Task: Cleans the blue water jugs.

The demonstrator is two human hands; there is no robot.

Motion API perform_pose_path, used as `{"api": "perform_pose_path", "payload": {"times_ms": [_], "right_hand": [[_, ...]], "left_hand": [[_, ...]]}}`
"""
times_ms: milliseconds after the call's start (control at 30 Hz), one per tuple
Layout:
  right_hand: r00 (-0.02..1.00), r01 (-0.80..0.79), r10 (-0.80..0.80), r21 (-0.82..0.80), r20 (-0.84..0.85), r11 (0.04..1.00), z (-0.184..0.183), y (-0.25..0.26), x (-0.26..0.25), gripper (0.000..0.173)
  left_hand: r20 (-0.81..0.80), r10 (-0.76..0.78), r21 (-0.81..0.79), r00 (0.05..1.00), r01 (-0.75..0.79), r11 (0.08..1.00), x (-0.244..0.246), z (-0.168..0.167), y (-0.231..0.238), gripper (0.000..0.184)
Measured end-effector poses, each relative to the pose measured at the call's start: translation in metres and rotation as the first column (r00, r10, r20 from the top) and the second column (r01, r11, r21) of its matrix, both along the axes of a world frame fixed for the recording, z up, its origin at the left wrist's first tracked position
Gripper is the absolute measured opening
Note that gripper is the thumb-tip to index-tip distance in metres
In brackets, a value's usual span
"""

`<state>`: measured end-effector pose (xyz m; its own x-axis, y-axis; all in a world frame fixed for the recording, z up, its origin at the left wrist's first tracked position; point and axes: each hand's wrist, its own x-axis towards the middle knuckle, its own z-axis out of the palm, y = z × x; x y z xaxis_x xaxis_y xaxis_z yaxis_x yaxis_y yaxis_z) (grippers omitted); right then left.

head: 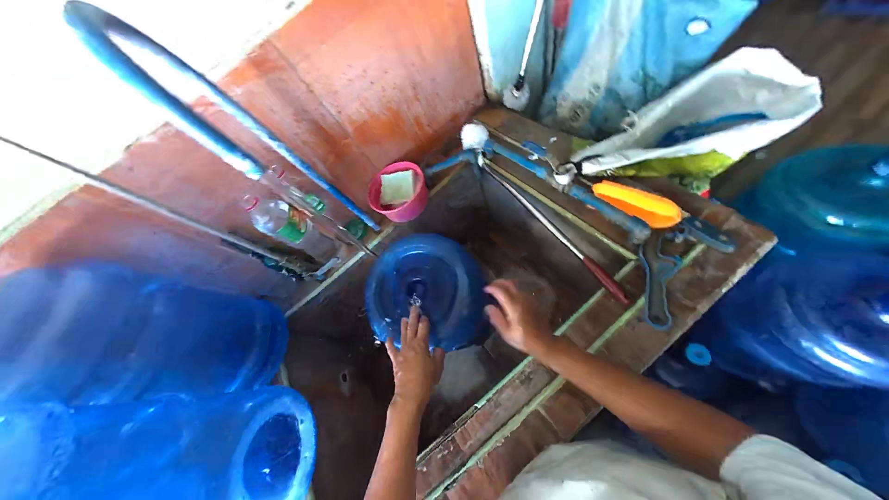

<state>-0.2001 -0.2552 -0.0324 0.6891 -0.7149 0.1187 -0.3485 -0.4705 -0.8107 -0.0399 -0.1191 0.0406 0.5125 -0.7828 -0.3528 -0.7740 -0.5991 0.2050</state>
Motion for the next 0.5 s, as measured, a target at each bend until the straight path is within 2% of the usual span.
{"api": "perform_pose_path", "payload": {"times_ms": [67,100,167,233,300,367,433,500], "right_hand": [[0.971,-0.187,0.213,-0.208,0.11,0.96,0.027,0.013,0.043,0.04],[0.942,-0.294,0.328,-0.289,0.076,0.911,0.041,0.012,0.069,0.042],[0.842,-0.536,0.522,-0.339,-0.14,0.773,0.059,-0.001,0.122,0.052],[0.752,-0.659,0.582,-0.309,-0.31,0.686,0.051,-0.024,0.172,0.06],[0.752,-0.646,0.532,-0.272,-0.389,0.714,0.044,-0.041,0.203,0.061],[0.802,-0.536,0.43,-0.181,-0.415,0.825,0.052,-0.05,0.215,0.063],[0.825,-0.389,0.32,-0.057,-0.465,0.919,0.055,-0.057,0.208,0.067],[0.833,-0.263,0.243,0.031,-0.496,0.964,0.062,-0.06,0.18,0.067]], "left_hand": [[-0.01,-0.008,-0.147,1.0,0.006,0.989,-0.004,-0.011,0.011,0.052],[0.012,-0.01,-0.238,1.0,0.013,0.971,-0.007,-0.02,0.016,0.052],[0.027,0.009,-0.308,1.0,0.0,0.951,-0.01,-0.03,0.023,0.056],[0.025,0.052,-0.294,0.998,-0.042,0.955,-0.01,-0.03,0.025,0.05],[0.039,0.111,-0.272,0.993,-0.096,0.958,0.0,-0.026,0.027,0.047],[0.036,0.174,-0.284,0.984,-0.157,0.946,0.018,-0.023,0.024,0.048],[0.037,0.254,-0.346,0.967,-0.226,0.91,0.038,-0.03,0.017,0.058],[0.035,0.367,-0.401,0.93,-0.323,0.857,0.06,-0.037,0.003,0.068]]}}
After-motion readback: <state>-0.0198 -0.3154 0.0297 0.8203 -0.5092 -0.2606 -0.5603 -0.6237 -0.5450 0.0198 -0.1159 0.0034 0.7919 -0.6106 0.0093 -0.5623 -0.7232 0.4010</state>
